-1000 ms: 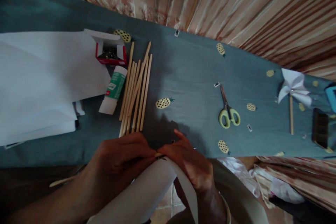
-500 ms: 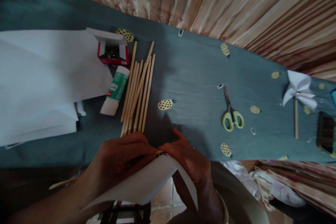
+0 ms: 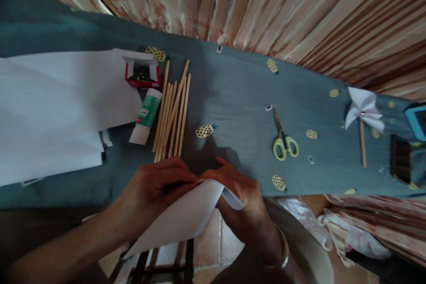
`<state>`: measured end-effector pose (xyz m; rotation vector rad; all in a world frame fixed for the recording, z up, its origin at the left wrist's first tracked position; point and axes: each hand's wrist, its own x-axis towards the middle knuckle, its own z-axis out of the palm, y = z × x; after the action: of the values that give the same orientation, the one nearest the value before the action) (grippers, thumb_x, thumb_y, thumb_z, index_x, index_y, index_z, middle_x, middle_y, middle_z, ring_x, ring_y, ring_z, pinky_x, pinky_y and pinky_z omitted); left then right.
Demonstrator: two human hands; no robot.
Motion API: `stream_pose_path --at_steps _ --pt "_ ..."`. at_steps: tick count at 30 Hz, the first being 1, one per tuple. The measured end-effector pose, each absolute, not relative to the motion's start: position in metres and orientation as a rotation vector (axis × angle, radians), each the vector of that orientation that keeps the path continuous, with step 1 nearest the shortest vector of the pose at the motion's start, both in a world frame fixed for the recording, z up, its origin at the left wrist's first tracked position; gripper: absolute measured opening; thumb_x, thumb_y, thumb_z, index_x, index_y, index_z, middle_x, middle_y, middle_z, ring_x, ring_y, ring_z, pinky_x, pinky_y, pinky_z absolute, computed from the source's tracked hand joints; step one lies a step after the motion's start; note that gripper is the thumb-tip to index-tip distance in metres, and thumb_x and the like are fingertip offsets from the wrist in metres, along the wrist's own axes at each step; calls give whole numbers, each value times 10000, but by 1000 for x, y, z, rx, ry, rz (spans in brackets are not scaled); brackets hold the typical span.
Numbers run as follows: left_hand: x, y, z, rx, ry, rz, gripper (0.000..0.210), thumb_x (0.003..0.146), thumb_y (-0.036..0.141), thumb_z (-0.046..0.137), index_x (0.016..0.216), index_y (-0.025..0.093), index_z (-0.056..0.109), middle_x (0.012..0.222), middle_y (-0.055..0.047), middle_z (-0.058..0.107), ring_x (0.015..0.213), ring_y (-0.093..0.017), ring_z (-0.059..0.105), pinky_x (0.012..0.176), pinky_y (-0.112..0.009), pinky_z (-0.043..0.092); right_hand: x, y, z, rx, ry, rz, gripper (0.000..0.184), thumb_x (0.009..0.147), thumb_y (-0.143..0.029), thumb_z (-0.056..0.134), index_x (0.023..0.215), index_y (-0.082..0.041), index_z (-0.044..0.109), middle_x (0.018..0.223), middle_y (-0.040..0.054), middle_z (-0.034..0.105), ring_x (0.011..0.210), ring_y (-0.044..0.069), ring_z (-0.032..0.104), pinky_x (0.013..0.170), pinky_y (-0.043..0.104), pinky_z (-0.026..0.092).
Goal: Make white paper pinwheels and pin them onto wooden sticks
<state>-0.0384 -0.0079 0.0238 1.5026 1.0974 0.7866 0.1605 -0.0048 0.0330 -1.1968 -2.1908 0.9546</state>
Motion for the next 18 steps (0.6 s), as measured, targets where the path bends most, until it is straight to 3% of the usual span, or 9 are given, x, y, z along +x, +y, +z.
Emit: stream_pose_path --at_steps 3,6,9,18 --pt "-39 -3 28 1496 1085 741 155 865 182 585 877 168 739 808 -27 669 728 -123 631 637 -225 484 166 0 37 -1143 -2148 965 170 891 -210 560 996 -241 691 914 11 755 811 172 721 982 406 533" --pt "-41 0 30 1538 1082 701 167 846 198 600 936 180 739 843 -35 687 754 -135 645 652 -236 486 174 4 39 -1182 -2024 1044 136 880 -235 590 923 -206 716 772 5 740 675 144 697 717 282 611" --pt "-45 2 30 1608 1084 697 172 832 197 600 934 186 737 859 -36 696 788 -148 648 686 -246 483 182 10 37 -1324 -1880 1122 199 864 -329 619 907 -166 724 692 7 702 570 121 630 495 207 551" --pt "-46 11 18 1562 1202 849 169 787 210 602 852 193 757 781 -30 677 705 -146 615 647 -239 446 189 39 36 -1429 -1647 1255 298 711 -452 742 744 -155 729 712 47 697 613 149 603 511 256 521"
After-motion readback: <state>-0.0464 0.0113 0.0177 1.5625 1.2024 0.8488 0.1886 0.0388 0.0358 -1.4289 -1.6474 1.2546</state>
